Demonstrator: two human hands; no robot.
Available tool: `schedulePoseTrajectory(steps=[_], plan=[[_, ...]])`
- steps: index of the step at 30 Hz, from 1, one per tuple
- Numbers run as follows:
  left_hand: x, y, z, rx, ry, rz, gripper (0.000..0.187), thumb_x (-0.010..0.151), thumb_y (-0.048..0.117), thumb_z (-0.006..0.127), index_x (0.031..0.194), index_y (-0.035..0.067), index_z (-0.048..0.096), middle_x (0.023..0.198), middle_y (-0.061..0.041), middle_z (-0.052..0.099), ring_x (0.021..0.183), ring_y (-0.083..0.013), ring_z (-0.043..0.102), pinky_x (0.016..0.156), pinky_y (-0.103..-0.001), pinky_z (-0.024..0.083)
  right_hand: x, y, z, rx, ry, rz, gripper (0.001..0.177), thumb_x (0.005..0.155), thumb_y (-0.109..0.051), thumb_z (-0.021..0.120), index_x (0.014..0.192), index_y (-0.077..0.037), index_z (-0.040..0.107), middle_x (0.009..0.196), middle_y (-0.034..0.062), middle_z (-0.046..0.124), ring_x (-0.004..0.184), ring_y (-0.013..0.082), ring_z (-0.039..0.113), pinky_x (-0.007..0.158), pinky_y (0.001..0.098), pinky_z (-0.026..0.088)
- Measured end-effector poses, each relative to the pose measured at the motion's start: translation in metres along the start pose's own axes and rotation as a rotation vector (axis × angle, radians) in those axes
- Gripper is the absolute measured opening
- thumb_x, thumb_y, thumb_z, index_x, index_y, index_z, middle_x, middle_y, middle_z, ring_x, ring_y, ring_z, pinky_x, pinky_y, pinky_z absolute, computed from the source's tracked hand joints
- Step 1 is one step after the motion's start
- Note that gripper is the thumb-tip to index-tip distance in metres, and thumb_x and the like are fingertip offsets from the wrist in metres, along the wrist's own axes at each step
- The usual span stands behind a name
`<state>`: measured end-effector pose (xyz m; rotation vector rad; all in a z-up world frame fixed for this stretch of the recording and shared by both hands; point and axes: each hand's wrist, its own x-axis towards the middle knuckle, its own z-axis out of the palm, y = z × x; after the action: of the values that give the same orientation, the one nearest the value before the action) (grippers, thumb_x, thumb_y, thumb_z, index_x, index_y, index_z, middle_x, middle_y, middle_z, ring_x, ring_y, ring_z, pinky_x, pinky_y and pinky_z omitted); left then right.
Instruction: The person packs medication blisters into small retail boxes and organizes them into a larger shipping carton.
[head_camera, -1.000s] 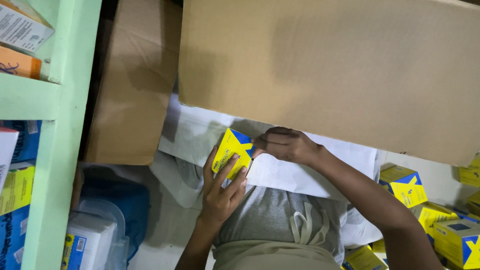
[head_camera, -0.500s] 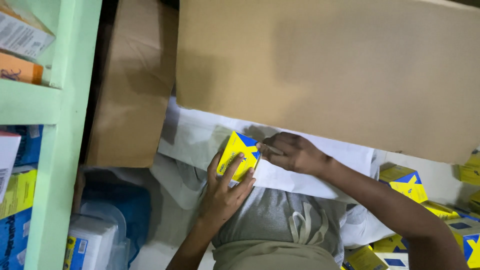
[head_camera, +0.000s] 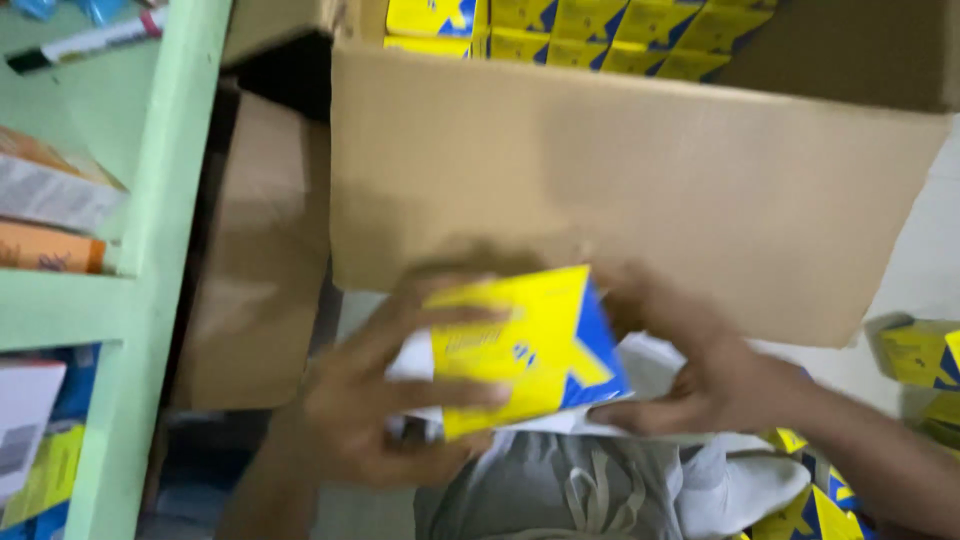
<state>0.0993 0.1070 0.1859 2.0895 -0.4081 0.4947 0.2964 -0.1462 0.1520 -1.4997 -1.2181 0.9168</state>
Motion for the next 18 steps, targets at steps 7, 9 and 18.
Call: schedulePoseTrajectory(steps=[7, 9, 18], plan=[[0.137, -0.034, -0.059, 0.142, -0.115, 0.152, 0.077, 0.087, 0.026, 0.087, 0.148, 0.0, 0.048, 0.147, -0.02, 0.051, 0.141, -0.0383, 0.055, 0.12, -0.045, 0.048, 0.065, -0.055, -0.089, -0.123, 0.188, -0.082, 0.101, 0.068, 0.0, 0.087, 0.155, -0.005, 0.035, 0.143, 0.0112, 0.051, 0.135, 0.0263, 0.057, 0.113, 0.0437, 0.051], [0.164, -0.056, -0.068, 0.23, -0.135, 0.078, 0.091, 0.082, 0.026, 0.089, 0.156, 0.0, 0.043, 0.148, -0.019, 0.053, 0.137, -0.0345, 0.058, 0.116, -0.039, 0.048, 0.085, -0.055, -0.112, -0.171, 0.246, -0.139, 0.089, 0.073, 0.0, 0.085, 0.149, -0.005, 0.039, 0.143, 0.0106, 0.052, 0.132, 0.0251, 0.059, 0.108, 0.0426, 0.056], [0.231, -0.131, -0.097, 0.635, -0.237, 0.083, 0.084, 0.072, 0.021, 0.082, 0.141, -0.011, 0.047, 0.139, -0.028, 0.049, 0.125, -0.0461, 0.05, 0.107, -0.047, 0.046, 0.174, -0.042, -0.146, -0.319, 0.435, 0.13, 0.084, 0.072, -0.008, 0.085, 0.141, -0.007, 0.039, 0.104, 0.0118, 0.073, 0.096, 0.0205, 0.077, 0.078, 0.0355, 0.066]])
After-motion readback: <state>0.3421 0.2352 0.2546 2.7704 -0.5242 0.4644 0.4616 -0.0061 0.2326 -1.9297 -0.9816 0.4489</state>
